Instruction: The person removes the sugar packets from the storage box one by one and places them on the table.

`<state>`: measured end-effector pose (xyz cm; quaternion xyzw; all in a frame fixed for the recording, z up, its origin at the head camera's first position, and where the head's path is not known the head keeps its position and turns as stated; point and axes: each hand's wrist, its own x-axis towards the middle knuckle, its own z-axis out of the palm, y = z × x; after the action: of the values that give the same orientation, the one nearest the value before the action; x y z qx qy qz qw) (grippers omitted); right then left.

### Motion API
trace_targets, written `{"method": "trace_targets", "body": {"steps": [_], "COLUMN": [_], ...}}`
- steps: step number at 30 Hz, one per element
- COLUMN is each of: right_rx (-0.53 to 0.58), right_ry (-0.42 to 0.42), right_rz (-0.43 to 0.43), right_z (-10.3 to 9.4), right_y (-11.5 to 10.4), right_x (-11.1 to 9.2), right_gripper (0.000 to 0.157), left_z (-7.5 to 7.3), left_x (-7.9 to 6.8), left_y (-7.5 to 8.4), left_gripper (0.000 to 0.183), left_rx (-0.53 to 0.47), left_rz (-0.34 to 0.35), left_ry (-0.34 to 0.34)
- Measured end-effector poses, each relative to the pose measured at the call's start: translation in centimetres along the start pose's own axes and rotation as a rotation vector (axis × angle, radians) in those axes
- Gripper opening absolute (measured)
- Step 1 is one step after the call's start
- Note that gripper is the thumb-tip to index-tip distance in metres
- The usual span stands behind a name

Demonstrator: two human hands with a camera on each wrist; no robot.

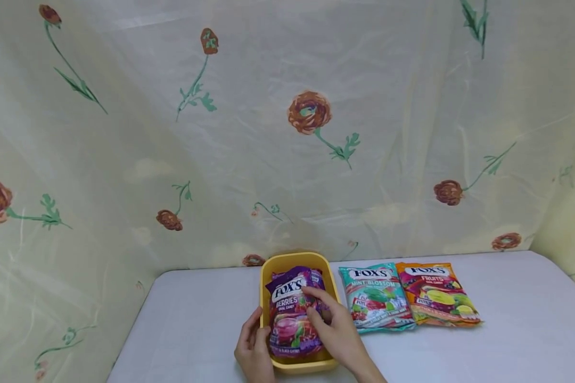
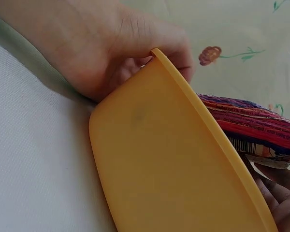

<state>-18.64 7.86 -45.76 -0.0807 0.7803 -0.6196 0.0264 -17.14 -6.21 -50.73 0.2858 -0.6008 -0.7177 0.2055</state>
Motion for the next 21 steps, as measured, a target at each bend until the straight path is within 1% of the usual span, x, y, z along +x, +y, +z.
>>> {"method": "trace_targets", "body": {"steps": [6, 12, 18, 21], "right_rx": [0.025, 0.062, 0.123, 0.145], "right_ry": [0.007, 0.020, 0.065, 0.093], "right_rz": [0.019, 0.038, 0.077, 0.100], "right_z": [-0.2, -0.6, -1.4, -2.1], "right_y": [-0.1, -0.3, -0.2, -0.1], "right_x": [0.0, -0.1, 0.0, 0.1], "right_gripper": [0.036, 0.037, 0.037, 0.037], "left_z": [-0.1, 0.0, -0.3, -0.2], "left_x": [0.1, 0.1, 0.3, 0.4], "left_y": [-0.1, -0.1, -0.3, -0.1], "left_gripper": [0.042, 0.041, 0.042, 0.043], "left_rx": [-0.007, -0.008, -0.066, -0.073], "left_rz": [-0.005, 0.008, 0.050, 0.054], "left_ry": [-0.003, -0.004, -0.025, -0.035]}}
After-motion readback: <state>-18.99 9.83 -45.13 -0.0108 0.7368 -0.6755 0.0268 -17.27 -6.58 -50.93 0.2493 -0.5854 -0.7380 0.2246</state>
